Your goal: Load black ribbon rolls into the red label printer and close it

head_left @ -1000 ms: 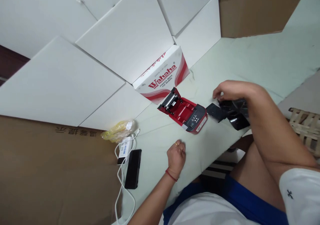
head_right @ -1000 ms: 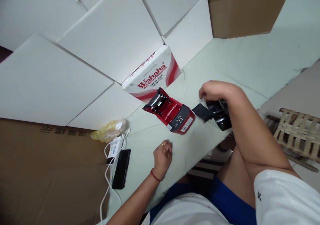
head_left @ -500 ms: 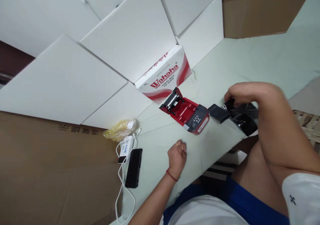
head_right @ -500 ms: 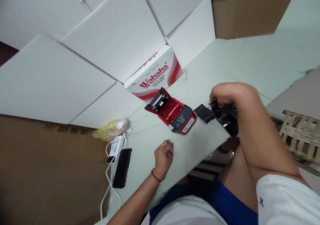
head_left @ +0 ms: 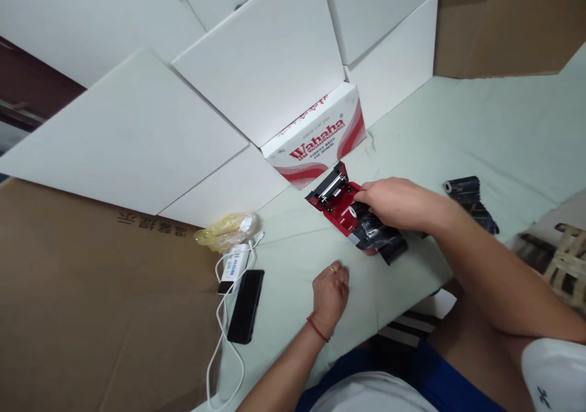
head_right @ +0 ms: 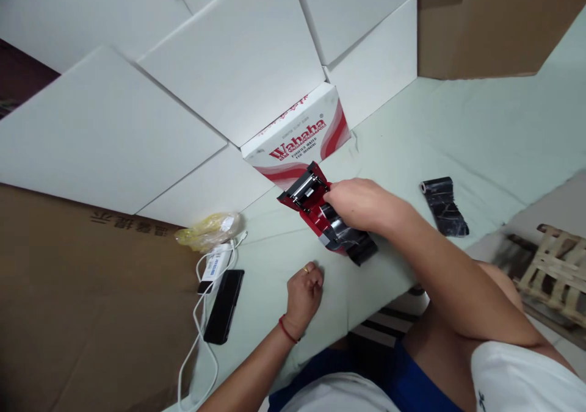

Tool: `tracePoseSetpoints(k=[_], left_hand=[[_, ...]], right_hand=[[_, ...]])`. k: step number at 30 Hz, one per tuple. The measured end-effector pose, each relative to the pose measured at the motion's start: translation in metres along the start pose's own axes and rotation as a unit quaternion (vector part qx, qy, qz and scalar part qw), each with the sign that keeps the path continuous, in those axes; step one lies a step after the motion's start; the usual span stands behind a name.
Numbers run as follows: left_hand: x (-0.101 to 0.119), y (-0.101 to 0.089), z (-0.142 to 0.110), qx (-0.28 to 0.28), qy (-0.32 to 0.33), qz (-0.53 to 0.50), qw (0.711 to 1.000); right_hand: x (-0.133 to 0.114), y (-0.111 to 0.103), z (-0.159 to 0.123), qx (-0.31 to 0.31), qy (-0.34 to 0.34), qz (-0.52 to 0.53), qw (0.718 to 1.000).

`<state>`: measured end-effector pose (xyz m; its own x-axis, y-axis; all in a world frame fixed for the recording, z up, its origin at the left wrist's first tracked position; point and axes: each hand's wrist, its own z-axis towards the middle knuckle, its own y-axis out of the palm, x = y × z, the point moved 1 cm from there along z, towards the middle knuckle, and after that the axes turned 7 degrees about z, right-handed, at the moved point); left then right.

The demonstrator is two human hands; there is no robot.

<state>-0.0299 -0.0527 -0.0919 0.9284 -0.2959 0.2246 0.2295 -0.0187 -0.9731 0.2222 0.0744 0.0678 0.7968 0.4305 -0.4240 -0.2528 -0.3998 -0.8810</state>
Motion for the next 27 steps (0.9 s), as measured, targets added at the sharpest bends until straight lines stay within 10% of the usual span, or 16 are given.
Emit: tracePoseSetpoints(k=[20, 27], left_hand=[[0.001, 0.001, 0.0, -0.011, -0.006, -0.038, 0.999], [-0.001, -0.003, 0.002, 0.061, -0.062, -0.217, 0.972]], right_hand=[[-0.024, 0.034, 0.073, -0.037, 0.055, -0.009, 0.998], [-0.005, 0.017, 0.045, -0.025, -0.067, 0.043, 0.997]])
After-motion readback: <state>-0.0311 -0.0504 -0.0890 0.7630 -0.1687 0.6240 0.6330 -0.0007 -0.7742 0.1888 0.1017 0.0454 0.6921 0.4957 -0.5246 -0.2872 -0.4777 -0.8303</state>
